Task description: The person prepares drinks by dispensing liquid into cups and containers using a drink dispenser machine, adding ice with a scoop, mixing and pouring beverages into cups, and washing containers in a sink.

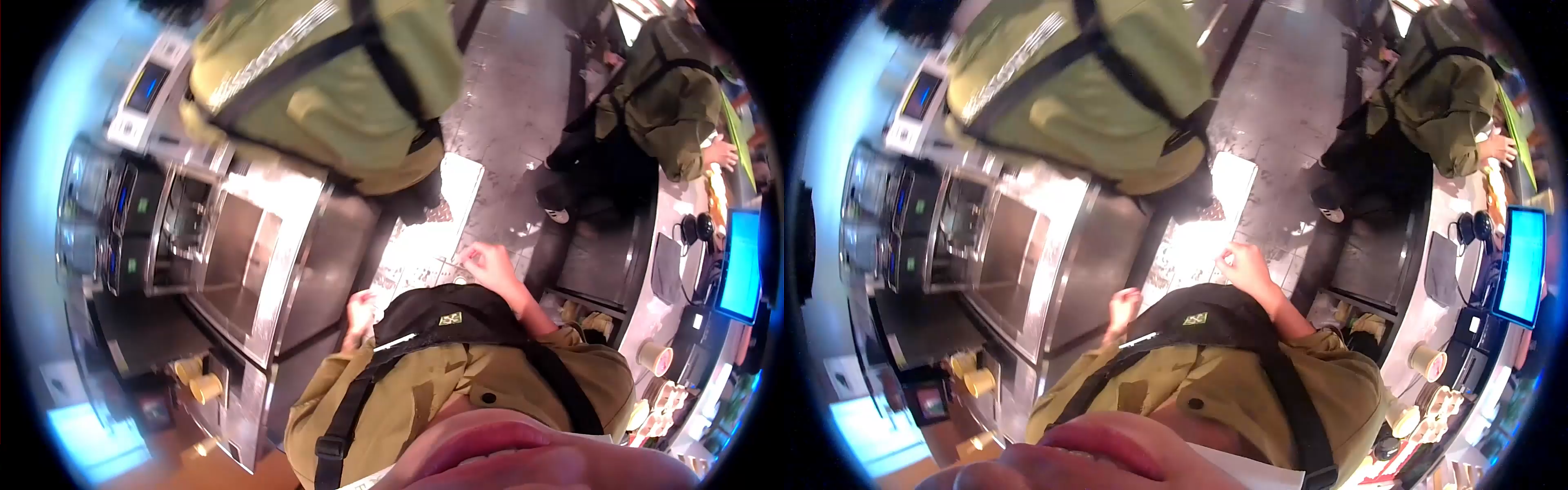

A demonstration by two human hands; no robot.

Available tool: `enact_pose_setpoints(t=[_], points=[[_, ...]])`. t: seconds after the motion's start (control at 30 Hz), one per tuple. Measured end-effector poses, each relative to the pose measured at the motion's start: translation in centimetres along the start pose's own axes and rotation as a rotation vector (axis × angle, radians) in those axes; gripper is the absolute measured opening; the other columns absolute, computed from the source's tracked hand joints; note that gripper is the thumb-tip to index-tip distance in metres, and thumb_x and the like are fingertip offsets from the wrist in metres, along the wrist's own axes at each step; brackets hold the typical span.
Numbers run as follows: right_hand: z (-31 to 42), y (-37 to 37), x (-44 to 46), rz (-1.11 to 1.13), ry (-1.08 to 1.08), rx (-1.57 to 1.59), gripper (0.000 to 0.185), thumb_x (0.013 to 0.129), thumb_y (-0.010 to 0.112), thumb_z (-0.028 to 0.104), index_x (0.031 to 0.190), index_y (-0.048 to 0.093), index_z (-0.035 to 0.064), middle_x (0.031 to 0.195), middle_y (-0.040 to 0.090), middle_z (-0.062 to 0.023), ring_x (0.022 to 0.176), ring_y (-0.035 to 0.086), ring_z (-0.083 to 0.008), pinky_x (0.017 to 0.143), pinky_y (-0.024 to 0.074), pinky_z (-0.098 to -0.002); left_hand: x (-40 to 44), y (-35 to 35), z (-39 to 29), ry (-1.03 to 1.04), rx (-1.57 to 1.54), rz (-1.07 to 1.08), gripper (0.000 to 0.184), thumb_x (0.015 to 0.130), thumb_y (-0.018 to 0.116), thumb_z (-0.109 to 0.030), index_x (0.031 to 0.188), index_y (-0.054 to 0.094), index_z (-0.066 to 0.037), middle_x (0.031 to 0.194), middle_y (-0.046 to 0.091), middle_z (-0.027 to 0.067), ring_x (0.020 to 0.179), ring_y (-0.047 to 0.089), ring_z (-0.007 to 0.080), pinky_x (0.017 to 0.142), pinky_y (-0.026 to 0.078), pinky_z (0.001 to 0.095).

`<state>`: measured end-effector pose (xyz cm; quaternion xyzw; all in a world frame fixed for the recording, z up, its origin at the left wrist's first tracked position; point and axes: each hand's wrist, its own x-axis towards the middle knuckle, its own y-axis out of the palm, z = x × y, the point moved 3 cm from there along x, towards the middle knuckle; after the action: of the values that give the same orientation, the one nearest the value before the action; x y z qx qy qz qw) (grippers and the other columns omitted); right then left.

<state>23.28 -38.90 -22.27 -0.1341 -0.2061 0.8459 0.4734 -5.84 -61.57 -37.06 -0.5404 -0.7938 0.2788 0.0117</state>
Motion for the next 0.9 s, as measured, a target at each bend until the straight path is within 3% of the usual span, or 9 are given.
enact_pose_setpoints(t=[0.03,0.07,0.17,0.37,0.4,0.57,0.63,0.77,0.9], points=[[-0.1,-2.9,1.8,-0.045,0.062,-0.007,0.008,0.078,0.067,0.013,0.079,0.066,0.0059,0.052,0.053,-0.0032,0.041,0.042,-0.004,0.042,0.0329,-0.0246,2.7,5.7,-5.0,-0.311,-0.421,0.107,0.02,0.084,0.064,-0.013,0.099,0.059,-0.001,0.078,0.062,0.0056,0.075,0.06,0.0167,0.066,0.049,0.0301],[-0.4,-5.4,3.6,-0.088,0.057,0.031,0.008,0.078,0.068,0.013,0.079,0.066,0.0056,0.051,0.051,-0.0028,0.042,0.04,-0.0041,0.042,0.0314,-0.0248,6.1,10.0,-10.5,-0.349,-0.09,0.381,0.03,0.082,0.07,-0.018,0.104,0.058,-0.001,0.087,0.063,0.0072,0.08,0.06,0.0158,0.072,0.05,0.0291],[-2.2,-11.4,10.9,-0.238,-0.012,0.112,0.009,0.079,0.068,0.013,0.079,0.065,0.0046,0.048,0.046,-0.0019,0.043,0.036,-0.0042,0.042,0.0281,-0.025,17.2,25.7,-13.3,0.166,-0.079,0.746,0.033,0.079,0.071,-0.018,0.104,0.059,-0.002,0.092,0.064,0.0073,0.083,0.06,0.0159,0.075,0.049,0.0298],[-10.7,-25.0,24.4,-0.45,0.025,0.004,0.011,0.08,0.066,0.013,0.081,0.062,0.0028,0.057,0.055,-0.0057,0.049,0.047,-0.007,0.047,0.0385,-0.0255,38.5,45.2,-17.9,0.066,-0.118,0.899,0.028,0.077,0.069,-0.025,0.091,0.064,-0.002,0.074,0.064,0.0083,0.067,0.061,0.0163,0.061,0.049,0.0347],[-14.4,-27.8,24.4,-0.457,0.058,-0.063,0.011,0.08,0.066,0.013,0.081,0.062,0.0026,0.06,0.057,-0.0066,0.051,0.05,-0.008,0.049,0.0409,-0.0258,41.0,46.1,-22.7,0.087,0.489,1.095,0.024,0.088,0.056,-0.024,0.103,0.061,-0.006,0.088,0.065,0.0085,0.08,0.061,0.0196,0.076,0.049,0.0325],[-34.4,-34.1,15.8,-0.339,0.835,-0.23,0.021,0.082,0.062,0.022,0.089,0.061,0.0025,0.08,0.066,-0.0142,0.073,0.065,-0.0288,0.068,0.0514,-0.038,58.9,56.8,-28.7,0.441,0.401,1.026,0.045,0.082,0.055,-0.037,0.119,0.062,-0.014,0.107,0.066,0.0144,0.083,0.066,0.0273,0.072,0.053,0.0411],[-40.1,-37.7,11.7,-0.311,1.15,-0.248,0.021,0.082,0.062,0.023,0.089,0.061,0.0024,0.081,0.066,-0.0149,0.073,0.065,-0.0296,0.068,0.0515,-0.0389,65.3,58.8,-38.3,0.298,0.494,0.977,0.043,0.078,0.056,-0.041,0.089,0.068,-0.002,0.077,0.065,0.0218,0.076,0.064,0.0381,0.07,0.051,0.0458],[-46.3,-45.0,11.6,-0.376,1.558,-0.165,0.021,0.083,0.06,0.023,0.089,0.061,0.0022,0.081,0.065,-0.0164,0.073,0.065,-0.0312,0.067,0.0517,-0.0407,77.2,60.0,-56.2,0.293,-0.113,0.839,0.023,0.077,0.066,-0.023,0.087,0.064,-0.002,0.069,0.063,0.008,0.059,0.058,0.0153,0.055,0.048,0.0317],[-54.1,-49.4,24.9,-0.319,1.654,-0.079,0.022,0.083,0.059,0.023,0.089,0.061,0.002,0.081,0.065,-0.0178,0.072,0.064,-0.0327,0.067,0.0519,-0.0425,95.2,58.8,-68.1,0.386,-0.421,0.535,0.028,0.077,0.069,-0.004,0.104,0.059,-0.005,0.094,0.062,0.0021,0.08,0.059,0.0109,0.072,0.051,0.026]])
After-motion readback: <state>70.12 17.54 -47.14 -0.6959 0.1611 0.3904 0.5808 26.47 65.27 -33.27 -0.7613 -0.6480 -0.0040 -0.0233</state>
